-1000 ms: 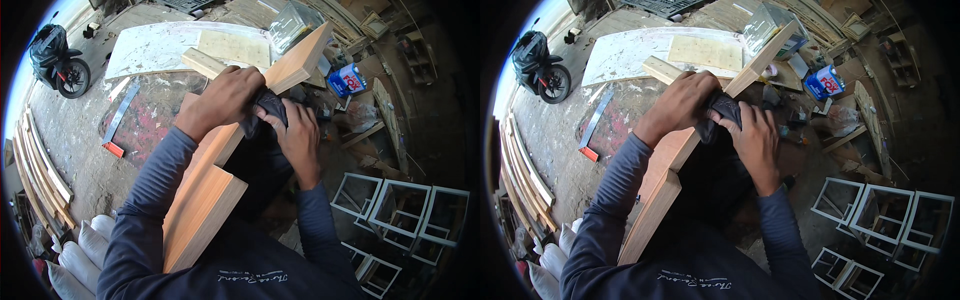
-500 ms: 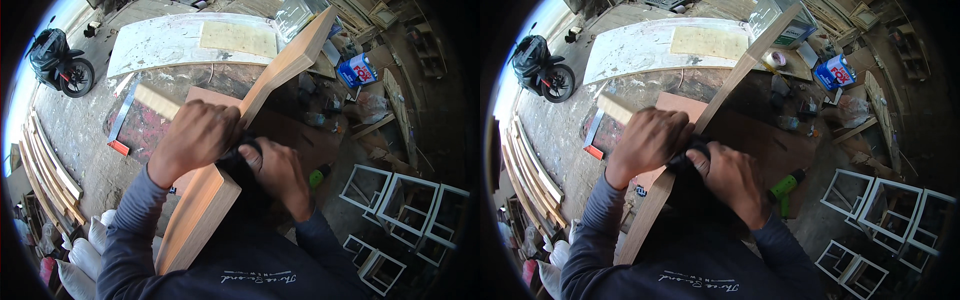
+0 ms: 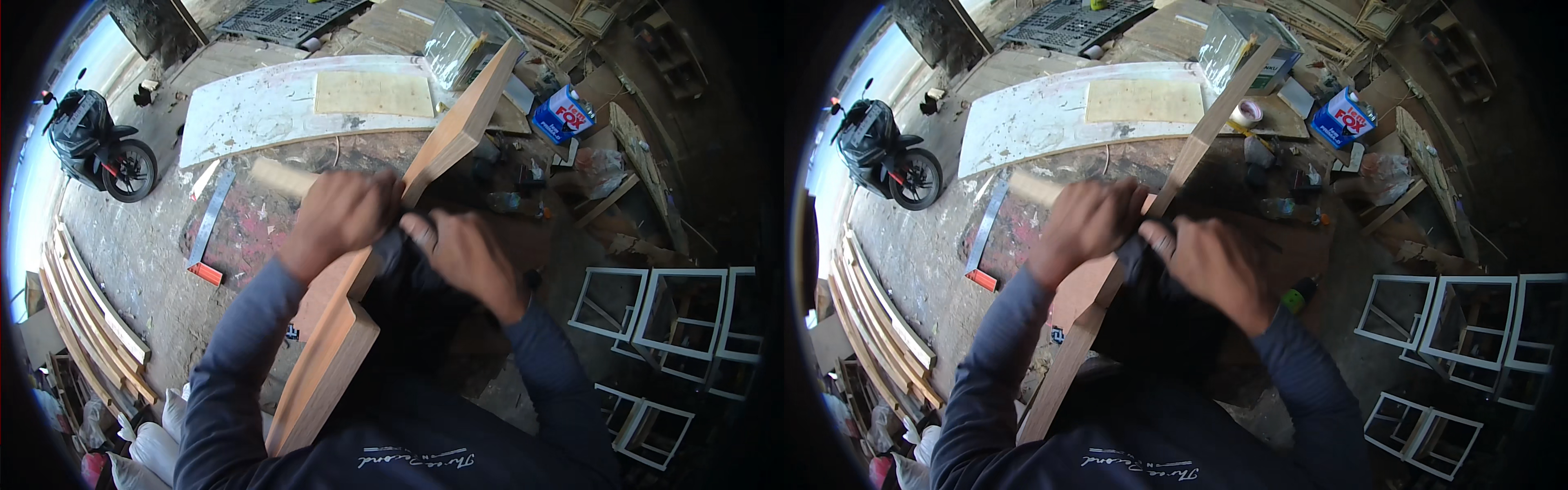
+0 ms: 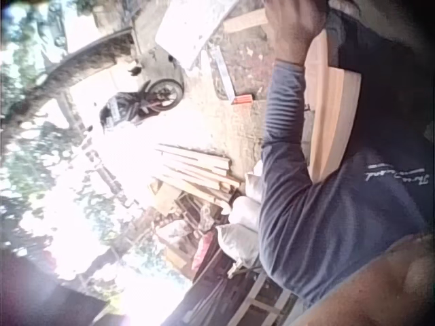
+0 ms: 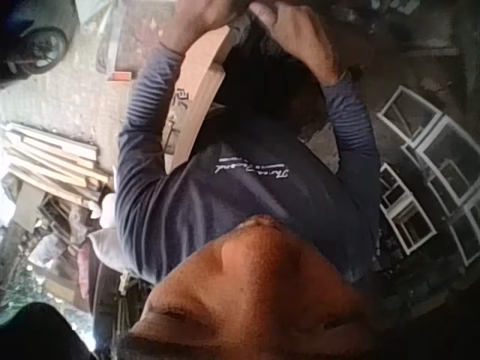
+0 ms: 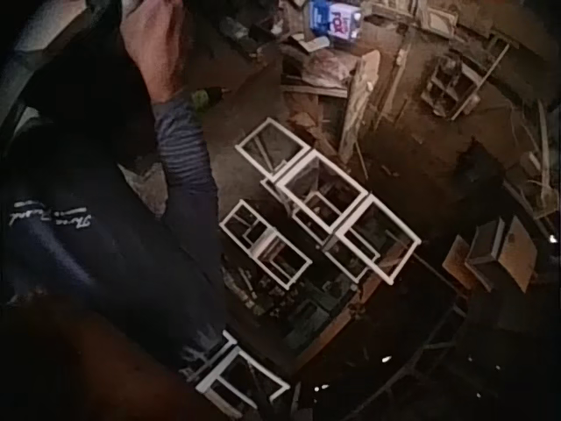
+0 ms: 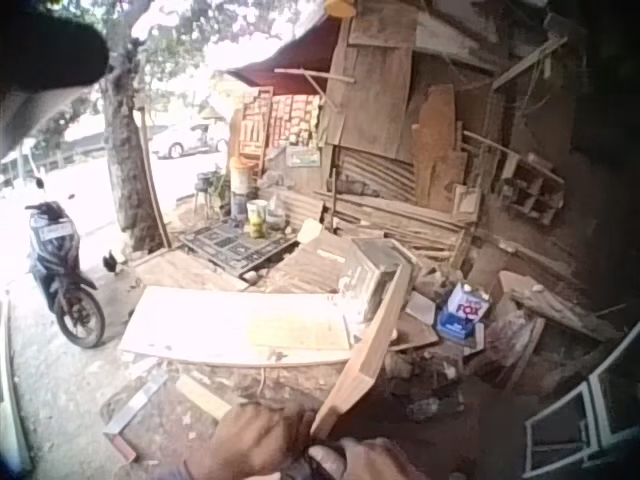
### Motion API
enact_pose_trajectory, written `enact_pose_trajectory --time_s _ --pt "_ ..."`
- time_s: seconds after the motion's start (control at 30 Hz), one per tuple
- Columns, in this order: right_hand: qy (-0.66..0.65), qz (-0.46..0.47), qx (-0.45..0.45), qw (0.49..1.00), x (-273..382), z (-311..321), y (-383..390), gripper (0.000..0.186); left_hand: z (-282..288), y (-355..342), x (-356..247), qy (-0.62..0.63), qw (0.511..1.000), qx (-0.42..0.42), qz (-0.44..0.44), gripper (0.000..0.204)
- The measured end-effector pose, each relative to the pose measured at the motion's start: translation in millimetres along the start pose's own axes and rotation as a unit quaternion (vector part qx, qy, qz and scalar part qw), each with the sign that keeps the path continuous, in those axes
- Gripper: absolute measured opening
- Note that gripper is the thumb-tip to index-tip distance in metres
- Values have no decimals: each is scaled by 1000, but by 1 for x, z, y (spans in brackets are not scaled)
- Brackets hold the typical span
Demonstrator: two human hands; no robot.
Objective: Applying edge banding to a wooden board using a heat gun and a cloth-wrapped block to press and smooth it.
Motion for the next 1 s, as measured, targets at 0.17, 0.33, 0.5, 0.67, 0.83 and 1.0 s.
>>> enact_pose_trajectory --time_s 0.17,0.33,0.5,0.67,0.83,1.0 --pt "83 -12 -101 991 -12 18 -22 61 -68 -13 29 37 988 129 76 14" --pt "-29 -36 -11 999 31 -6 44 63 18 35 -10 26 987 148 50 23" --pt "-134 -43 118 983 55 -9 73 67 81 3 -26 168 906 344 180 14" --pt "-203 -50 25 978 33 24 86 68 164 -51 -55 211 916 249 232 42" --pt "-381 -168 -187 890 -55 31 186 63 203 -27 -111 -53 913 387 -115 70" --pt "-444 -200 -335 807 -120 -9 297 52 195 -23 -60 15 857 481 185 45"
Point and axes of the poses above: each hand's wrist, its own y-axis away from the middle knuckle, its own z-axis out of the back of the hand, x = y × z, the point moved 4 cm from there along -y, towards the middle knuckle, and after that the axes turned 3 degrees about -x, right-handed, at the moved point
